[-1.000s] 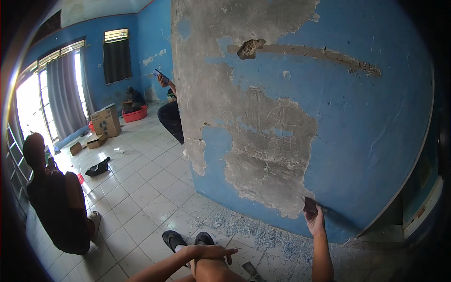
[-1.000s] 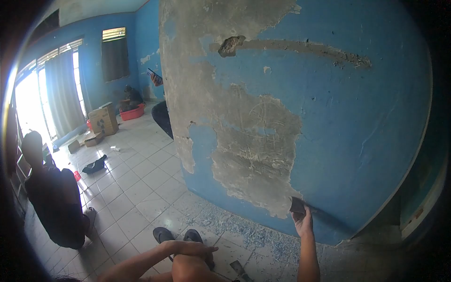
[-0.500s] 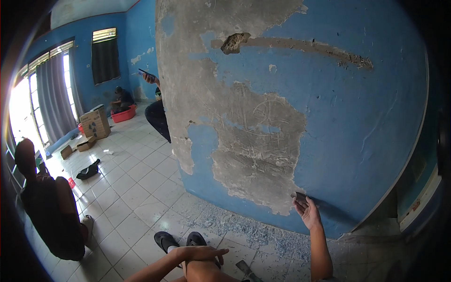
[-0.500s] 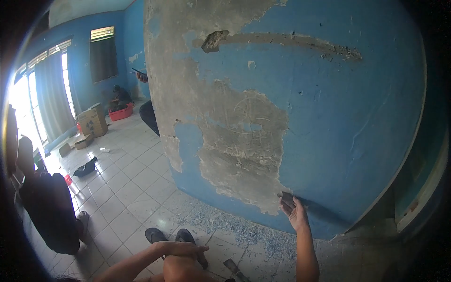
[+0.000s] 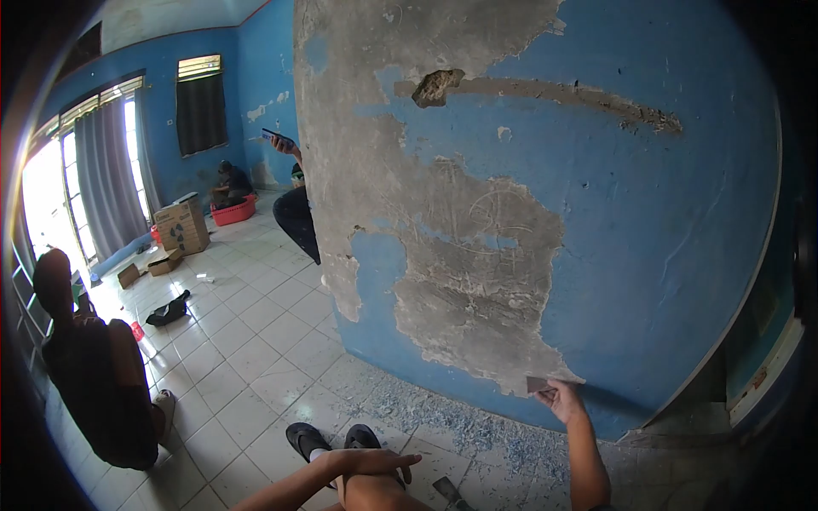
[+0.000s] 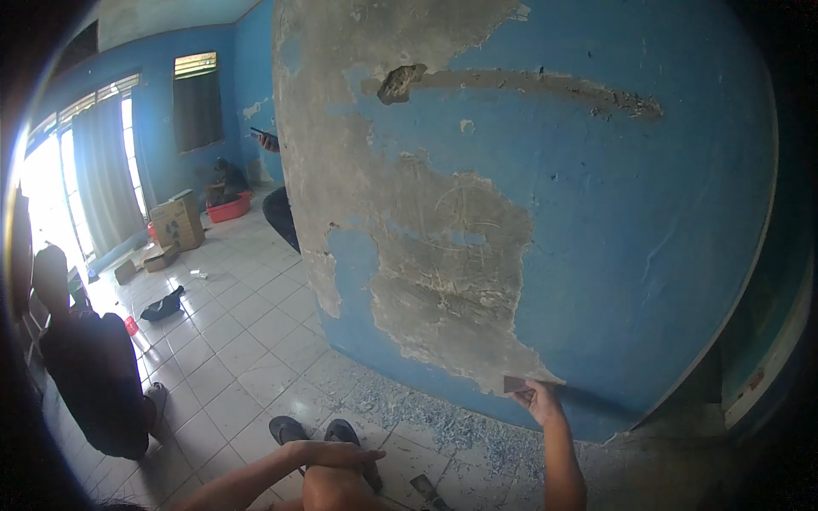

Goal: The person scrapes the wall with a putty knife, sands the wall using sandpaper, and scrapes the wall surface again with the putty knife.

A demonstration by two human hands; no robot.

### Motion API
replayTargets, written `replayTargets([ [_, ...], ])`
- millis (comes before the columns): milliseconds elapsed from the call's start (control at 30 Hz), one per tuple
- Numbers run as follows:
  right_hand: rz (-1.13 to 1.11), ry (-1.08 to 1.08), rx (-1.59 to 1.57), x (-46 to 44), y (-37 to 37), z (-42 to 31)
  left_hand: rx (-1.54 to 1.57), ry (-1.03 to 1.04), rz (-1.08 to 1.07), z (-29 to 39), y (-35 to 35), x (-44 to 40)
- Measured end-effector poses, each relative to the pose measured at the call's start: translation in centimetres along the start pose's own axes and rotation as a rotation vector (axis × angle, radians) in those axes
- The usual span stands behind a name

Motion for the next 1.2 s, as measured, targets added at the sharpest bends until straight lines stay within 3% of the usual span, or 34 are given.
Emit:
replayTargets([
  [167,-0.002,-0.306,0.095,5.0,7.5,-6.5,0.055,0.000,-0.074,-0.7,-0.2,-0.5],
  [467,0.093,0.021,0.136,0.8,-1.9,1.0,0.084,-0.013,-0.098,-0.5,-0.3,-1.0],
  [633,0.021,-0.212,0.182,4.1,4.7,-5.8,0.131,-0.055,-0.077,0.6,-0.2,0.0],
  [733,0.010,-0.301,0.172,4.7,4.9,-5.6,0.127,-0.024,-0.082,-0.3,-0.2,-0.7],
  [833,0.164,-0.175,0.184,2.9,0.5,-0.3,0.065,0.043,-0.062,-0.6,-0.3,-0.8],
  [967,0.096,-0.098,0.215,0.5,-2.8,0.7,0.056,-0.032,-0.058,1.5,-0.6,0.5],
  [1067,0.065,-0.247,0.195,3.6,4.2,-5.5,0.039,-0.030,-0.035,1.3,-0.3,0.3],
  [1200,0.025,-0.371,0.200,4.7,6.0,-6.2,0.026,-0.041,-0.044,1.0,-0.4,0.2],
])
Point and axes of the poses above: each hand's wrist, its own x-axis away from the middle knuckle, its own y-axis out of the palm, z = x × y, the point moved 1 cm from there along -x, towards the middle knuckle, and after that the axes turned 2 degrees about -x, right-handed, at the moved point
